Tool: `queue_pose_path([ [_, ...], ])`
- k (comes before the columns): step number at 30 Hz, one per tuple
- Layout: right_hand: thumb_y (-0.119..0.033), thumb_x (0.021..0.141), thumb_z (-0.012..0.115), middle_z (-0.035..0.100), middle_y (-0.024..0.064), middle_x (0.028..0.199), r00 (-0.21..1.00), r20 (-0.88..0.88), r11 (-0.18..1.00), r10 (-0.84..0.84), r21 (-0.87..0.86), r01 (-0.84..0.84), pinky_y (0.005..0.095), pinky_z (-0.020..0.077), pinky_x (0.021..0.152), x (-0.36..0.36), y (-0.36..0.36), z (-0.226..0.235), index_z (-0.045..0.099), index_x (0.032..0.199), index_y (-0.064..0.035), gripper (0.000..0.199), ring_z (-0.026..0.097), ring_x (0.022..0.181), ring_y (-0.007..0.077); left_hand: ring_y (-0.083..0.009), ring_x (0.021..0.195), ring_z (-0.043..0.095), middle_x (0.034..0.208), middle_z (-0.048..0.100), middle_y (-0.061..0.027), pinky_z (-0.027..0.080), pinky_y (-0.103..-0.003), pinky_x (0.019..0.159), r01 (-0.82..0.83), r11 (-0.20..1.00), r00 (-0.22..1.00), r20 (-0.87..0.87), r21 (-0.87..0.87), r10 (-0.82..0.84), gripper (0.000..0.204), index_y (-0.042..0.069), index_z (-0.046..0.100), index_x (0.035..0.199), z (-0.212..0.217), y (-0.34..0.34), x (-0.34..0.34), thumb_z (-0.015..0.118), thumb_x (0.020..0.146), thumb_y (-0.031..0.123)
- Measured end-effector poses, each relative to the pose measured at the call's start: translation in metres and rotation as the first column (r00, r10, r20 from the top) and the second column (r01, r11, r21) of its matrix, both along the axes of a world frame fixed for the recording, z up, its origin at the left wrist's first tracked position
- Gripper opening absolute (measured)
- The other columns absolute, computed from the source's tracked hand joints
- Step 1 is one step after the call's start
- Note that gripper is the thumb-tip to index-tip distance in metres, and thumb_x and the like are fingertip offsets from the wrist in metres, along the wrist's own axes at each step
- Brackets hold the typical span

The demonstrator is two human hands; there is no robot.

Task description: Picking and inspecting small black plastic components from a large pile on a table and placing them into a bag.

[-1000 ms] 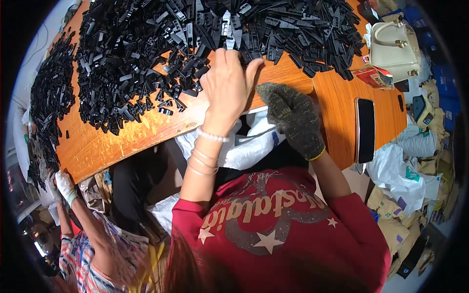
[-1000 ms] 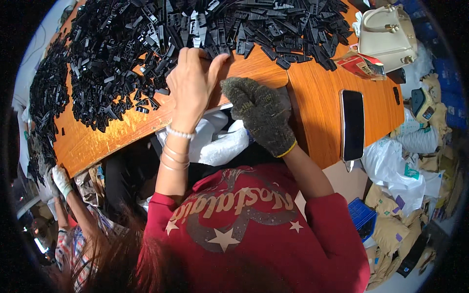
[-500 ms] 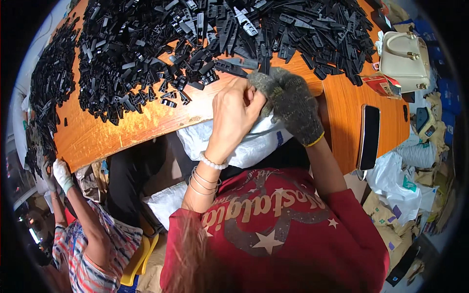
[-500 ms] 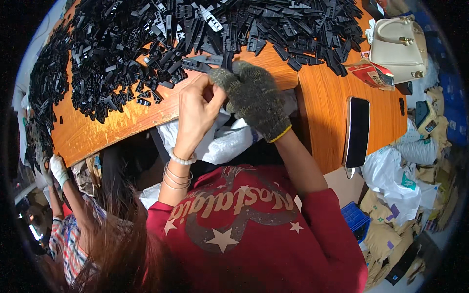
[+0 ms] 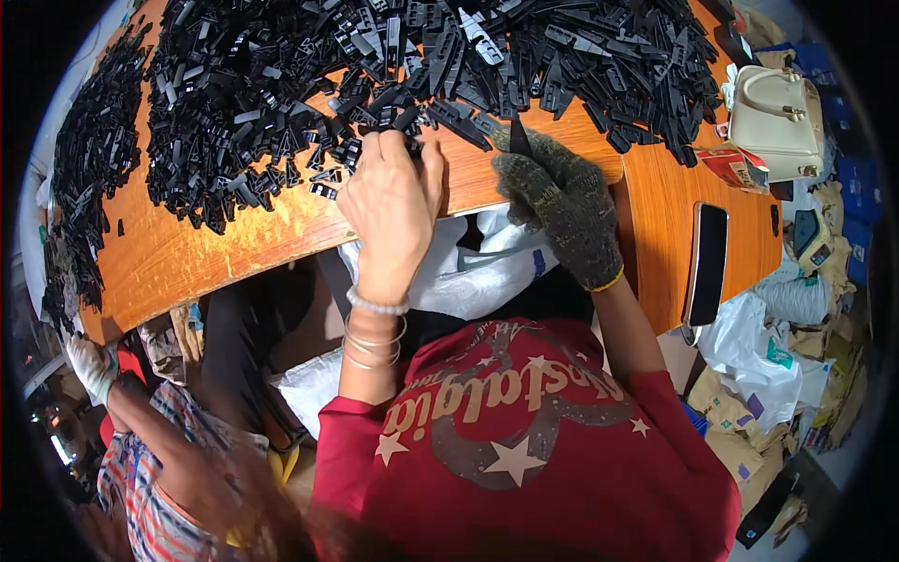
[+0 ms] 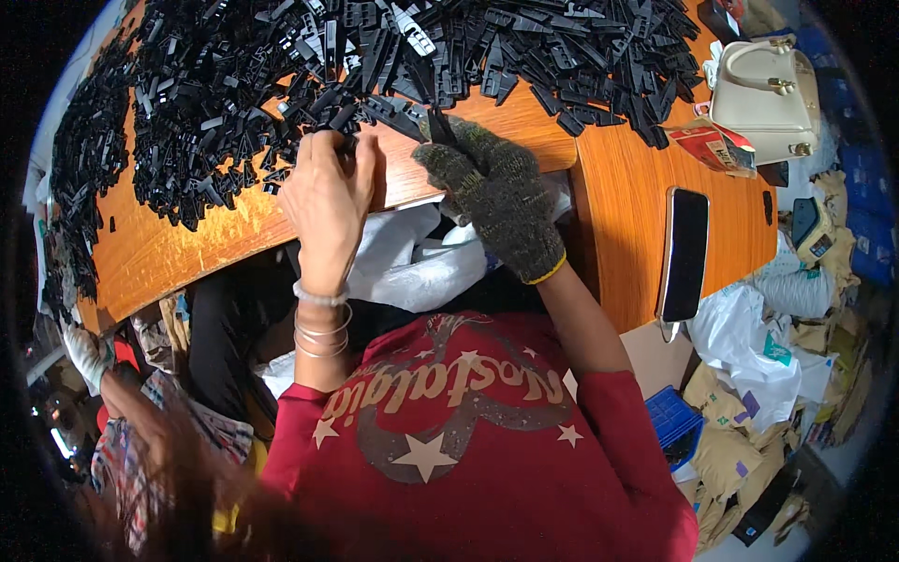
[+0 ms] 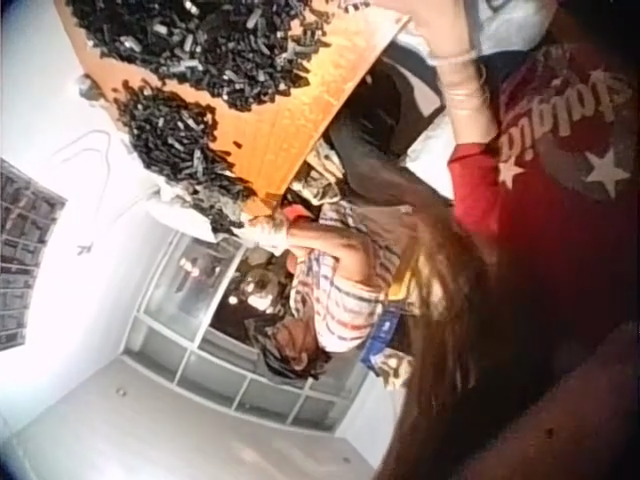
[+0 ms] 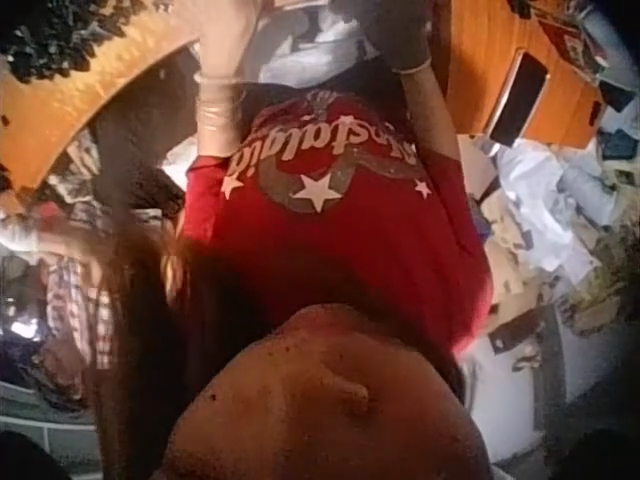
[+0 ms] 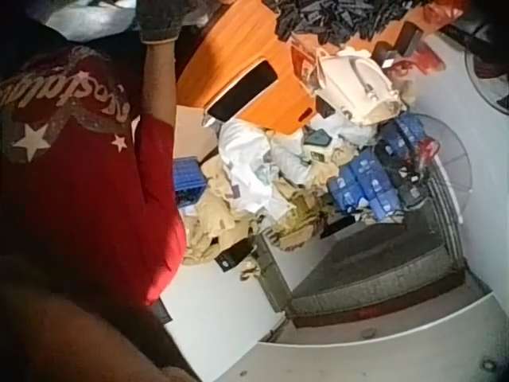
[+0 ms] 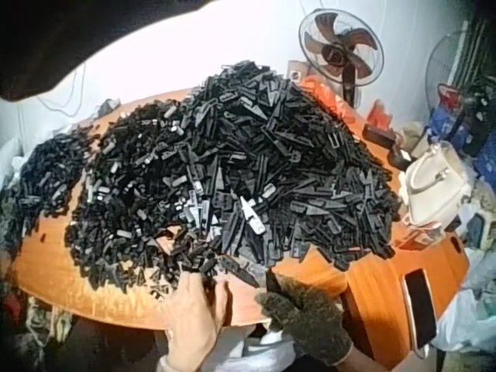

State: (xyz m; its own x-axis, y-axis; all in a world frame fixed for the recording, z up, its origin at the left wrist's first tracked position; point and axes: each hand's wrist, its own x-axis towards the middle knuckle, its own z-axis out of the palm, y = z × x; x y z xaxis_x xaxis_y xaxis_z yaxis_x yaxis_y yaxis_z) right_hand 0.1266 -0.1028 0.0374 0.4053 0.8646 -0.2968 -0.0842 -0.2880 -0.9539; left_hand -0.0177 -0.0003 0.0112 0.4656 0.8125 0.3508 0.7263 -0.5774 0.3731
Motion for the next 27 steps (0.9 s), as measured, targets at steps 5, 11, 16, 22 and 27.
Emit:
queue_pose_path([
  [5,-0.008,0.087,0.063,0.067,0.0109,0.110,0.916,0.365,0.952,0.168,0.181,-0.247,0.0329,0.0530,0.086,0.012,-0.009,-0.015,0.066,0.114,-0.0031,0.027,0.065,0.101,0.0198,-0.0303,0.067,0.061,0.089,0.056,-0.0133,0.050,-0.037,0.062,0.378,0.868,0.898,0.356,-0.322,-0.259,0.020,0.000,0.057,0.102,-0.005,-0.015,-0.020,0.059,0.082,-0.002],
  [11,-0.015,0.081,0.071,0.068,0.0129,0.096,0.581,0.784,0.923,0.218,0.027,-0.383,0.0363,0.0522,0.079,0.015,0.001,0.001,0.067,0.110,-0.0071,0.030,0.065,0.088,0.0263,-0.0161,0.065,0.059,0.090,0.061,-0.0113,0.049,-0.027,0.061,0.496,0.764,0.771,0.614,-0.413,-0.168,0.028,0.000,0.057,0.108,-0.015,-0.015,-0.023,0.060,0.082,-0.010],
  [16,-0.023,0.078,0.074,0.067,0.0086,0.093,0.351,0.889,0.860,0.295,-0.086,-0.503,0.0364,0.0516,0.070,0.023,0.005,0.008,0.067,0.111,-0.0106,0.036,0.065,0.082,0.0265,-0.0189,0.061,0.060,0.085,0.063,-0.0106,0.049,-0.028,0.060,0.458,0.795,0.814,0.547,-0.398,-0.196,0.028,0.001,0.057,0.108,-0.010,-0.017,-0.020,0.060,0.082,-0.008],
  [22,-0.032,0.087,0.062,0.065,0.0095,0.092,0.118,0.967,0.793,0.226,-0.113,-0.599,0.0409,0.0514,0.068,0.019,0.016,0.003,0.066,0.102,-0.0076,0.029,0.065,0.080,0.0270,-0.0224,0.062,0.062,0.086,0.066,-0.0126,0.049,-0.030,0.059,0.490,0.797,0.782,0.581,-0.353,-0.223,0.026,0.002,0.057,0.107,-0.015,-0.016,-0.023,0.060,0.083,-0.007],
  [27,-0.031,0.086,0.063,0.066,0.0092,0.093,0.053,0.958,0.774,0.281,-0.193,-0.603,0.0398,0.0512,0.068,0.014,0.026,0.006,0.066,0.104,-0.0084,0.029,0.065,0.081,0.0268,-0.0268,0.058,0.059,0.077,0.062,-0.0137,0.047,-0.034,0.056,0.507,0.787,0.788,0.558,-0.351,-0.259,0.027,0.001,0.056,0.106,-0.012,-0.012,-0.026,0.060,0.081,-0.009],
])
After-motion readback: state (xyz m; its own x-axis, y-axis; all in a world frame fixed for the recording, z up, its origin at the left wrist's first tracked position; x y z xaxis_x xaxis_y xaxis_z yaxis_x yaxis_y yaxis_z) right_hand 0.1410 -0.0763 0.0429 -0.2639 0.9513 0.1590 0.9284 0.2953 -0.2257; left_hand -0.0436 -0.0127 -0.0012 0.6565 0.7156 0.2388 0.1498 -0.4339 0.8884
